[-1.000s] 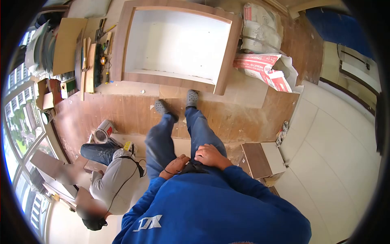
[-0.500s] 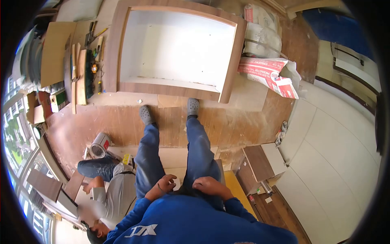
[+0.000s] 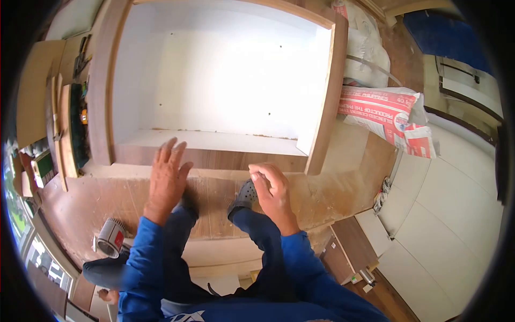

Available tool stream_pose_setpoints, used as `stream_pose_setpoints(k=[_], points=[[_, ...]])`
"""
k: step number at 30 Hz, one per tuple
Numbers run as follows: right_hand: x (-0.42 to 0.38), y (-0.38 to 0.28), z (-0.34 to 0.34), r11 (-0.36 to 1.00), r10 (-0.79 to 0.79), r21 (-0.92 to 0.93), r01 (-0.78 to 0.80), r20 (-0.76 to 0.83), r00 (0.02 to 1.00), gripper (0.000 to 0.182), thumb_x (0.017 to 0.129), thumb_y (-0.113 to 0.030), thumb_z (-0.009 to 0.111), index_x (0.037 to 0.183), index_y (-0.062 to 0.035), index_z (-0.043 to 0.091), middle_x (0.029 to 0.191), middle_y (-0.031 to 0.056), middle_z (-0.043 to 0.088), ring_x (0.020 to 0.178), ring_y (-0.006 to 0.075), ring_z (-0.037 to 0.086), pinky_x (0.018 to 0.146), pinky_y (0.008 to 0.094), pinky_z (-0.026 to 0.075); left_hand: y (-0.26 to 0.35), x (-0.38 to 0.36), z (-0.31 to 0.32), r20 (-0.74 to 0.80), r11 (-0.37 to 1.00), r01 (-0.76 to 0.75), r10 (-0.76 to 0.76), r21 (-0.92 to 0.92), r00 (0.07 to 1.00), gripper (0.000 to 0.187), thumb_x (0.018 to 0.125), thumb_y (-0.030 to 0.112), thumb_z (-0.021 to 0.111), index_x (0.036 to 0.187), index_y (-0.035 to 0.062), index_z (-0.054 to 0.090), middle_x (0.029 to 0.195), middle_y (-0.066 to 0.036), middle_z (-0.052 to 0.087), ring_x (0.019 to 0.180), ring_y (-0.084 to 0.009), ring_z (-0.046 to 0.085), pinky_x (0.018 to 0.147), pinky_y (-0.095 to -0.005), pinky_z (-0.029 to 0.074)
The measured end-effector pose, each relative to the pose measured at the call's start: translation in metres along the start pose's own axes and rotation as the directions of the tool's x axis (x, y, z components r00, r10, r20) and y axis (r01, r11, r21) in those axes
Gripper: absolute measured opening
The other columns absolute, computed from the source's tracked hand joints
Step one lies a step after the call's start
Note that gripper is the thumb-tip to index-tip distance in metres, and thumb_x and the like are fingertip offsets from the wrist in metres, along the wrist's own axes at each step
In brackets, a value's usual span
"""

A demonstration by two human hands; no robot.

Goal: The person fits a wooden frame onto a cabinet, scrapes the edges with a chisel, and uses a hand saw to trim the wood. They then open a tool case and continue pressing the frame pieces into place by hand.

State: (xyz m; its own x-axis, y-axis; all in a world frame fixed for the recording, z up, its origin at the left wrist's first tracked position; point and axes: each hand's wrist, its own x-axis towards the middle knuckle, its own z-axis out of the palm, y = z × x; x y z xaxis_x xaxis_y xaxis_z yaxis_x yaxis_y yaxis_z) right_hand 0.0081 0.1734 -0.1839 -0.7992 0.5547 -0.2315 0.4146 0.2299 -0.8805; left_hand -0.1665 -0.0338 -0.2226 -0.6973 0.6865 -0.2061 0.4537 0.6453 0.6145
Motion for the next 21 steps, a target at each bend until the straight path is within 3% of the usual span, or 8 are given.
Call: stream_pose_setpoints(k=[4,6,8,11,12,15,17,21], points=[[0.007,0.009,-0.032,0.987,-0.038,-0.141,0.074,0.241,0.97,0.014,0.095,-0.001,0.069,0.108,0.0011,0.071,0.101,0.0132,0.07,0.087,0.023,0.067,0.077,0.0335,0.054,-0.018,0.017,0.004,0.087,0.987,-0.108,0.098,0.121,0.991,0.046,0.091,0.012,0.072,0.135,0.0032,0.061,0.138,-0.02,0.059,0.128,-0.0424,0.055,0.11,-0.0481,0.044],[0.012,0.008,-0.055,0.969,-0.161,-0.163,0.186,0.158,0.974,0.013,0.093,0.0,0.07,0.106,0.0004,0.072,0.099,0.0127,0.072,0.086,0.0209,0.067,0.077,0.0328,0.054,-0.027,0.033,0.004,0.136,0.99,-0.119,0.108,0.073,0.985,0.045,0.091,0.012,0.072,0.134,0.0032,0.062,0.138,-0.019,0.06,0.128,-0.0415,0.055,0.11,-0.0481,0.044],[0.016,0.013,-0.079,0.954,-0.234,-0.226,0.196,-0.157,0.96,0.011,0.097,-0.004,0.069,0.107,0.0009,0.071,0.098,0.0106,0.072,0.086,0.0182,0.068,0.079,0.0332,0.055,-0.037,0.043,0.013,0.143,0.985,-0.15,0.137,0.083,0.98,0.04,0.091,0.012,0.073,0.129,0.0026,0.064,0.134,-0.019,0.062,0.127,-0.0397,0.056,0.11,-0.0475,0.044],[0.01,0.019,-0.109,0.989,-0.151,-0.095,0.117,-0.602,0.784,0.017,0.102,-0.011,0.065,0.112,0.0017,0.071,0.095,0.0089,0.074,0.083,0.0165,0.068,0.079,0.0299,0.054,-0.036,0.055,0.019,0.294,0.962,-0.249,0.207,0.111,0.933,0.038,0.092,0.013,0.072,0.127,0.0027,0.065,0.135,-0.019,0.062,0.127,-0.0406,0.056,0.109,-0.0468,0.045],[0.008,0.023,-0.116,0.989,-0.138,-0.062,0.133,-0.693,0.707,0.019,0.103,-0.013,0.063,0.112,0.0022,0.071,0.094,0.0079,0.073,0.083,0.0149,0.068,0.08,0.0288,0.054,-0.039,0.056,0.026,0.23,0.939,-0.329,0.3,0.099,0.926,0.032,0.092,0.014,0.072,0.122,0.0028,0.067,0.125,-0.019,0.066,0.119,-0.0391,0.061,0.102,-0.0457,0.049],[-0.003,0.028,-0.129,0.958,-0.214,-0.046,0.284,-0.775,0.594,0.02,0.103,-0.013,0.064,0.112,0.0035,0.071,0.092,0.0089,0.073,0.082,0.0146,0.067,0.081,0.0281,0.055,-0.041,0.063,0.031,0.509,0.99,-0.139,0.133,-0.028,0.851,0.024,0.093,0.015,0.07,0.113,0.0022,0.069,0.112,-0.019,0.068,0.106,-0.0374,0.065,0.093,-0.0458,0.051],[-0.008,0.037,-0.128,0.949,-0.217,-0.025,0.314,-0.776,0.593,0.02,0.103,-0.013,0.064,0.113,0.0033,0.071,0.093,0.0088,0.073,0.083,0.0144,0.067,0.081,0.0287,0.055,-0.037,0.062,0.045,0.367,0.952,-0.298,0.301,-0.065,0.88,0.017,0.092,0.013,0.071,0.101,-0.0012,0.069,0.097,-0.018,0.07,0.091,-0.0351,0.068,0.082,-0.0424,0.053],[-0.01,0.027,-0.115,0.931,-0.232,0.021,0.365,-0.739,0.633,0.021,0.103,-0.014,0.065,0.114,0.0027,0.072,0.095,0.0076,0.072,0.084,0.014,0.066,0.082,0.0295,0.056,-0.039,0.087,0.057,0.543,0.928,-0.372,0.303,0.019,0.783,0.023,0.092,0.023,0.069,0.094,0.0003,0.068,0.09,-0.018,0.069,0.087,-0.0366,0.067,0.08,-0.0434,0.052]])
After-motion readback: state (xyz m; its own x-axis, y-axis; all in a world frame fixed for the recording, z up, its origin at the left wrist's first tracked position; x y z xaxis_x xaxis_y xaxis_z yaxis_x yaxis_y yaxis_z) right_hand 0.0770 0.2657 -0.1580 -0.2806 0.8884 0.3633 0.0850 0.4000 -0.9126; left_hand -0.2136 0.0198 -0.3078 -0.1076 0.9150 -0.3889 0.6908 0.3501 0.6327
